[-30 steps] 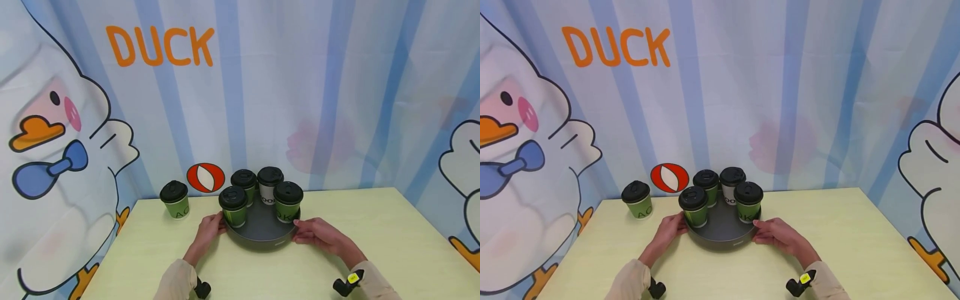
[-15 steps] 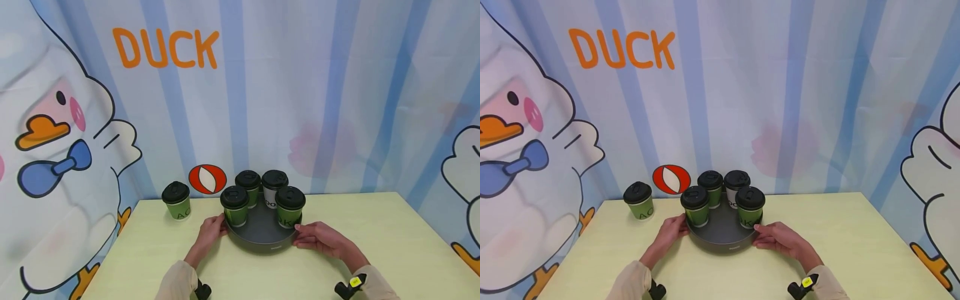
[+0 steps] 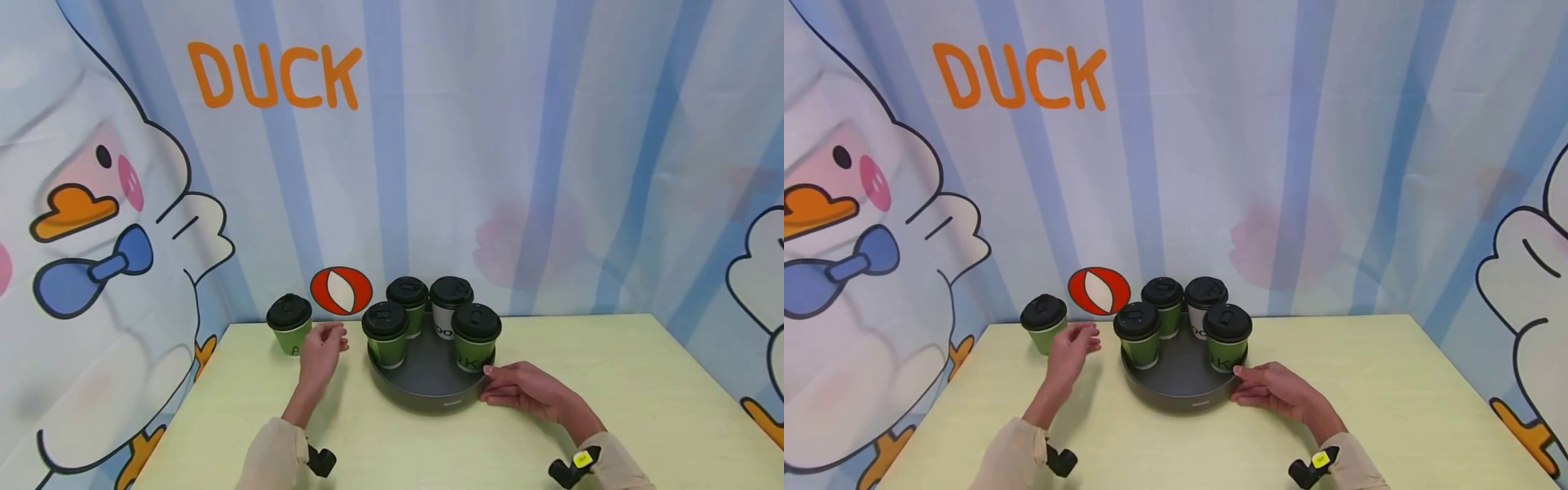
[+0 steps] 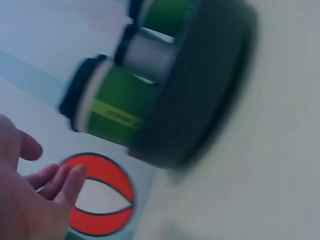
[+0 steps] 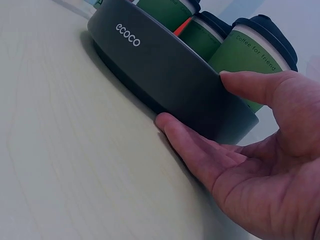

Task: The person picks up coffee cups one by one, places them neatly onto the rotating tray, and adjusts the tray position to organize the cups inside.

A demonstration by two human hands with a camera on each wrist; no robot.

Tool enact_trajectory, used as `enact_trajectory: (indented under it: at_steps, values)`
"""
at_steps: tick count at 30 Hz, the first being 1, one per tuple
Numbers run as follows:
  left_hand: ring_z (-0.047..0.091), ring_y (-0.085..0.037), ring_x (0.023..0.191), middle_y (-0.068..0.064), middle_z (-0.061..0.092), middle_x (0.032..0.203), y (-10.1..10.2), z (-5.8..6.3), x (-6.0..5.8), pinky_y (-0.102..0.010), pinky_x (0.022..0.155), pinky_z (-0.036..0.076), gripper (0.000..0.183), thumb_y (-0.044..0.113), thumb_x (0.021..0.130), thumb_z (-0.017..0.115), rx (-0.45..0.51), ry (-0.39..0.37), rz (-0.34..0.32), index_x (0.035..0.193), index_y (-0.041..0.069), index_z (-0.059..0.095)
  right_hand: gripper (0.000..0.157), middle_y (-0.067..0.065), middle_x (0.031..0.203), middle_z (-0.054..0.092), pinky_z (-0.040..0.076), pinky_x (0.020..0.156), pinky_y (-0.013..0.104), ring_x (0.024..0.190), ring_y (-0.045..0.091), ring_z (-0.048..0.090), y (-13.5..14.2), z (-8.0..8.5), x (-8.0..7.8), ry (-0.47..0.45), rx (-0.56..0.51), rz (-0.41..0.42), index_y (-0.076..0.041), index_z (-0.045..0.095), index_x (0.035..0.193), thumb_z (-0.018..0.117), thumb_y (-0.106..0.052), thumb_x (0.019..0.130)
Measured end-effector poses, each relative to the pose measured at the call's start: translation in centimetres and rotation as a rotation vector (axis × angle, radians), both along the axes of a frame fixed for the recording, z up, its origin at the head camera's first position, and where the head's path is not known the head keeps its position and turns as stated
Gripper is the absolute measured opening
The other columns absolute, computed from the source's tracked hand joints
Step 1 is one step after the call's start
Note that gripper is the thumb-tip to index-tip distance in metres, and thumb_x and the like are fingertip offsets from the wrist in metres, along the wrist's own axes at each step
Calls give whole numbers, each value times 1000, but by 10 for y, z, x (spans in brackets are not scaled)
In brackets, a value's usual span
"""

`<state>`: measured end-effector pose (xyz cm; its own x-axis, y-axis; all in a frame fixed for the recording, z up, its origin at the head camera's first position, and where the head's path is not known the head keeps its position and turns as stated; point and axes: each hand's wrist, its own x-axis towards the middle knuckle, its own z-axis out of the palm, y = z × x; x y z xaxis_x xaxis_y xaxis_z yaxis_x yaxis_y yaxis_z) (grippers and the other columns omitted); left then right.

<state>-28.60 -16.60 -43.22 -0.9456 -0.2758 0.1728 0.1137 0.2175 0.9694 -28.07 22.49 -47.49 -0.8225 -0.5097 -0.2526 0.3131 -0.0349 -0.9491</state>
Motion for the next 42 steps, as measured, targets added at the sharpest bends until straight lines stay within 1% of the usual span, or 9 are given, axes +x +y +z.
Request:
enact_trajectory:
  at_steps: [4, 7, 10, 14, 18, 23, 30, 37, 42]
  values:
    - [65, -26, 97, -16, 67, 110, -16, 28, 3, -22, 83, 56, 29, 20, 101, 66, -74, 222, 129, 120, -2, 65, 59, 26, 115, 69, 56, 101, 39, 109, 29, 72, 2, -1, 0, 3, 3, -5, 23, 41, 137, 59, -24, 108]
    - [57, -31, 110, -18, 63, 119, -26, 33, 0, -35, 90, 51, 38, 23, 97, 72, -186, 336, 260, 123, -1, 62, 60, 26, 115, 69, 55, 101, 39, 109, 29, 72, 2, -1, 0, 5, 6, -5, 23, 40, 138, 59, -24, 108]
    - [44, -38, 122, -24, 52, 131, -33, 27, -5, -52, 94, 45, 54, 28, 92, 77, -268, 340, 360, 132, -1, 55, 60, 25, 115, 69, 55, 101, 39, 109, 29, 72, 3, -1, 0, -3, 5, -4, 23, 40, 139, 59, -25, 108]
    - [33, -41, 133, -26, 38, 144, -42, 12, -13, -61, 105, 36, 76, 34, 87, 81, -331, 259, 430, 145, 2, 43, 58, 24, 114, 70, 55, 101, 39, 108, 29, 72, 2, -3, 0, -16, 2, 0, 22, 42, 138, 59, -24, 107]
    - [30, -44, 137, -28, 32, 151, -50, 0, -24, -63, 111, 31, 91, 36, 84, 84, -349, 205, 432, 152, 1, 34, 57, 24, 113, 71, 56, 100, 39, 108, 29, 72, 0, -4, 1, -19, 4, -3, 22, 43, 136, 61, -24, 107]
    - [29, -48, 139, -30, 26, 155, -60, -6, -37, -66, 112, 30, 104, 41, 83, 85, -374, 122, 402, 157, -1, 25, 57, 23, 112, 71, 57, 99, 39, 106, 28, 73, -1, -6, 2, -24, 8, -19, 21, 45, 135, 63, -24, 106]
    - [35, -48, 137, -30, 26, 155, -74, -15, -47, -68, 111, 37, 100, 43, 87, 81, -333, -7, 345, 157, 0, 24, 54, 24, 112, 72, 57, 99, 39, 105, 28, 73, -2, -6, 1, -22, 4, -16, 20, 48, 132, 62, -24, 106]
    - [37, -46, 134, -28, 35, 149, -78, -23, -49, -68, 107, 41, 93, 42, 88, 80, -253, -3, 279, 154, 4, 28, 56, 24, 113, 71, 57, 99, 39, 105, 28, 73, 0, -4, 0, -21, 7, -16, 21, 47, 134, 63, -25, 105]
    - [37, -45, 134, -27, 37, 148, -78, -23, -51, -66, 107, 42, 90, 39, 88, 80, -237, 20, 282, 153, 2, 30, 56, 24, 112, 72, 57, 98, 38, 104, 28, 73, 1, -3, -1, -12, 11, -24, 20, 48, 133, 64, -25, 105]
